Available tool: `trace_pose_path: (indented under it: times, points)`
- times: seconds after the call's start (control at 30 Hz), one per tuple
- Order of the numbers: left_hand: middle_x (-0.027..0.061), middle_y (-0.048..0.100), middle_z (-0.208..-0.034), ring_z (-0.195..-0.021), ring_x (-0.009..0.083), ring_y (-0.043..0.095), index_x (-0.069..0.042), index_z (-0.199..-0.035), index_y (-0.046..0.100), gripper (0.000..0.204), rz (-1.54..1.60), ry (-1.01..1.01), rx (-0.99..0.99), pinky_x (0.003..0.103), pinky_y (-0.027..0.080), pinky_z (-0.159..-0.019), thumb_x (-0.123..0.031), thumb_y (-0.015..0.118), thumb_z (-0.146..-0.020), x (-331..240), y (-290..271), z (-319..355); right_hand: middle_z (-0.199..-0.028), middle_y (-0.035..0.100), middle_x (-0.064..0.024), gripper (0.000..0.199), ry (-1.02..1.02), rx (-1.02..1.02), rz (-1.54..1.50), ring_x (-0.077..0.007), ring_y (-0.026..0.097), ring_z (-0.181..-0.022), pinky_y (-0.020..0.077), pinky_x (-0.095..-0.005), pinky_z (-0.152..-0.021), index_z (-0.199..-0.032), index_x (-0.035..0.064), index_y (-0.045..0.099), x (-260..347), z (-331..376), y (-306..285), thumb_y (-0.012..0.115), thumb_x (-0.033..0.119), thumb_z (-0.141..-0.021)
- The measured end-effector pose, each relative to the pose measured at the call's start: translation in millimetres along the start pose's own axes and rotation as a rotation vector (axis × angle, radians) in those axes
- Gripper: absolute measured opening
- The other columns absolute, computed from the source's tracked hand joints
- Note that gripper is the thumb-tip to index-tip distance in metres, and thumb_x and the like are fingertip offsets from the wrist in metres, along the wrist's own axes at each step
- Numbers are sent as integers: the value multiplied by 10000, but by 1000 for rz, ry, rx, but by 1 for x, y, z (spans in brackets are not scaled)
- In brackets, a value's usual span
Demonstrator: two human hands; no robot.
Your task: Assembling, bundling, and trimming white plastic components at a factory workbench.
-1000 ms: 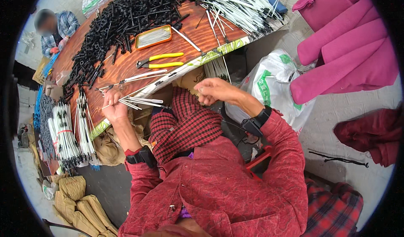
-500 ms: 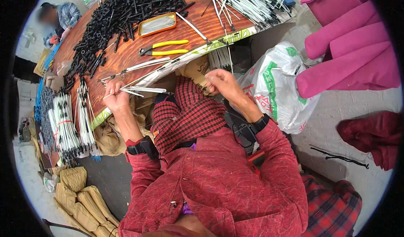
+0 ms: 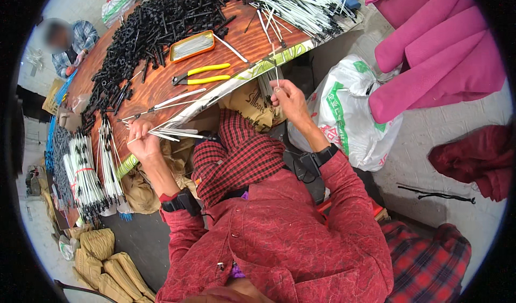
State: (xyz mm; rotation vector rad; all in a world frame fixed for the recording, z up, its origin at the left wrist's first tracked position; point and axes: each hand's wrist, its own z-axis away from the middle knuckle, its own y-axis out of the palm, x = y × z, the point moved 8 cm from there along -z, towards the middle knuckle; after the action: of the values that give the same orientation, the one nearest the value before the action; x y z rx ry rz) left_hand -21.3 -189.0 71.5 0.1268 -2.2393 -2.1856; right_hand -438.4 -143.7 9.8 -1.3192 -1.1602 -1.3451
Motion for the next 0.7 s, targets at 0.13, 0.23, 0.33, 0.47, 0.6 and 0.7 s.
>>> trace_pose_path:
  times: [0.13,0.23,0.33,0.47,0.6,0.7]
  points:
    - [13,422,-687,-544,108,373,-23,-1027,526,96,-27,-93,59,257,331,-534,-83,450,-1025,3,30,16,-821,644,-4,259,-72,8,92,-61,551,-686,443,-204,-650,-1132,15,643,47,-20,-11,552,207,-985]
    - [20,429,-708,-557,104,383,-21,-1055,521,95,-58,-210,121,256,334,-535,-81,455,-1024,21,49,28,-787,655,1,234,-205,-85,294,-49,519,-630,403,-205,-577,-1101,18,668,83,-62,-27,582,188,-966]
    - [17,422,-718,-593,107,407,-18,-1069,514,88,-138,-162,108,261,376,-555,-62,462,-1014,26,52,34,-778,662,4,220,-220,-113,223,-42,496,-605,369,-212,-532,-1093,27,679,103,-117,-36,606,169,-943]
    - [18,411,-731,-624,116,425,-17,-1073,515,90,-249,277,-254,263,418,-588,-49,461,-1008,-18,20,35,-790,674,-5,207,-124,-89,286,-42,506,-608,391,-208,-553,-1078,25,682,116,-171,-44,614,153,-929]
    - [20,404,-744,-633,128,430,-20,-1074,515,89,-27,118,-197,268,442,-608,-47,459,-1010,-9,11,34,-760,702,-32,211,-116,-134,450,-82,617,-705,481,-243,-661,-1012,-4,691,119,-199,-37,648,175,-908]
    - [21,403,-745,-632,127,425,-19,-1077,517,93,48,-55,-32,263,435,-592,-62,461,-1016,1,26,35,-765,694,-21,196,-167,16,274,-79,619,-727,484,-238,-657,-1032,6,687,117,-183,6,636,157,-917]
